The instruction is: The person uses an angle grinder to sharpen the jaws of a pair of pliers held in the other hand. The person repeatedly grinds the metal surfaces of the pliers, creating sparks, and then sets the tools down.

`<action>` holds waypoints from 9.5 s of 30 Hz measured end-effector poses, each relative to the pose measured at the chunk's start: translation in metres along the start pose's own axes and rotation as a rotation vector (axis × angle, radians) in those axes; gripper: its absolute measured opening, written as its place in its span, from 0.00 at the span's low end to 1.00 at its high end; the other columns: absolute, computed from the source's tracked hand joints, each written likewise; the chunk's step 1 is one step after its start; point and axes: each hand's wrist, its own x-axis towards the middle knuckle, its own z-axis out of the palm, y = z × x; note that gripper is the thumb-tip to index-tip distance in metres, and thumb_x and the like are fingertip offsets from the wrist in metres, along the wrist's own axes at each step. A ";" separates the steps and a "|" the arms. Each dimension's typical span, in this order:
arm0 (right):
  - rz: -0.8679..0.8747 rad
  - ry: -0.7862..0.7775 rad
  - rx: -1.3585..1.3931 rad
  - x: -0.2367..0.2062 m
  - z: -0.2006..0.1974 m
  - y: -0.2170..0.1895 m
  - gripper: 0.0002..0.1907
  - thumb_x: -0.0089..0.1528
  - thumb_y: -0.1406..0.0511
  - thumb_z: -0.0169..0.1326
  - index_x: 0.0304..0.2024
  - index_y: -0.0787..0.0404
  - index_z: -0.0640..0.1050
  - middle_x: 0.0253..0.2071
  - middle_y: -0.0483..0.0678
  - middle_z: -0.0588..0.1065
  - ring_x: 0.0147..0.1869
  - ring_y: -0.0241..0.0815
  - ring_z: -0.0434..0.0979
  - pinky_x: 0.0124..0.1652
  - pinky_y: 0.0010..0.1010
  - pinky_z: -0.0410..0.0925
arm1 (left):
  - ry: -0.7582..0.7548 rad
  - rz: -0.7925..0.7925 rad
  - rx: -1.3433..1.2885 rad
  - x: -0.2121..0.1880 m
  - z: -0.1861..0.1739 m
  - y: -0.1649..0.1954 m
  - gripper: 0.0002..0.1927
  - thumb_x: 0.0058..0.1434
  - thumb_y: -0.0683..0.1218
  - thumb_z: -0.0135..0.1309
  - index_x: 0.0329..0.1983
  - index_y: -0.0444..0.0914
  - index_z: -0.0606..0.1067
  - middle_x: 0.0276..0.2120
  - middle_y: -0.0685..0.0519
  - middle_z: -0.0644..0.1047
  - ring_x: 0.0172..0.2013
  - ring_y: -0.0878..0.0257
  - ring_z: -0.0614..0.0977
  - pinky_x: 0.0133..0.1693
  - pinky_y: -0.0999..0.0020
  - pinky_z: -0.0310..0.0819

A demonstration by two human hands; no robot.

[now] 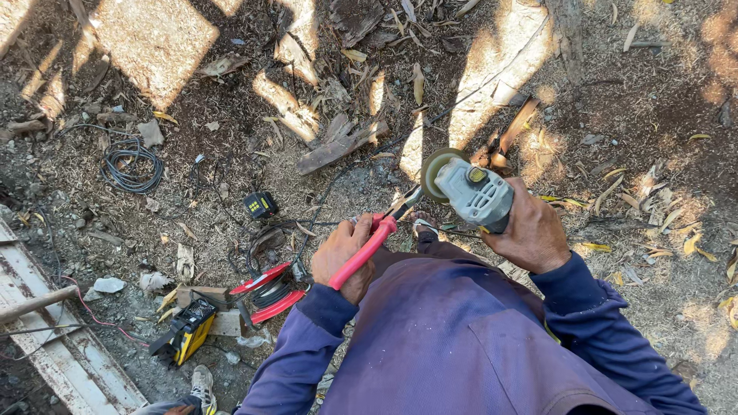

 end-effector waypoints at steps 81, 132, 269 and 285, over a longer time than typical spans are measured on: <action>-0.065 0.100 0.045 0.000 -0.016 0.037 0.35 0.50 0.60 0.70 0.51 0.67 0.66 0.44 0.64 0.80 0.45 0.57 0.85 0.45 0.44 0.78 | -0.351 -0.382 -1.115 -0.013 0.063 -0.011 0.12 0.72 0.51 0.45 0.48 0.37 0.72 0.23 0.58 0.68 0.22 0.71 0.68 0.25 0.73 0.65; -0.065 0.047 -0.072 -0.015 0.003 -0.007 0.37 0.47 0.61 0.69 0.56 0.62 0.68 0.37 0.61 0.79 0.40 0.61 0.83 0.40 0.49 0.76 | -0.651 -0.652 -1.601 -0.023 0.053 0.002 0.12 0.75 0.54 0.42 0.48 0.42 0.67 0.24 0.59 0.64 0.18 0.73 0.63 0.18 0.77 0.54; 0.098 0.136 -0.199 0.021 0.106 -0.197 0.38 0.49 0.59 0.69 0.55 0.66 0.67 0.39 0.63 0.79 0.40 0.60 0.83 0.41 0.48 0.76 | -0.097 -0.087 -0.522 -0.009 -0.031 -0.268 0.21 0.72 0.56 0.49 0.34 0.34 0.71 0.19 0.44 0.73 0.20 0.48 0.75 0.25 0.52 0.68; -0.087 0.101 -0.232 0.051 0.121 -0.236 0.34 0.53 0.58 0.68 0.55 0.64 0.68 0.30 0.59 0.77 0.30 0.59 0.82 0.32 0.48 0.75 | -1.231 -0.594 -1.602 0.045 -0.094 -0.329 0.26 0.76 0.60 0.38 0.43 0.33 0.74 0.17 0.66 0.57 0.14 0.78 0.54 0.13 0.80 0.45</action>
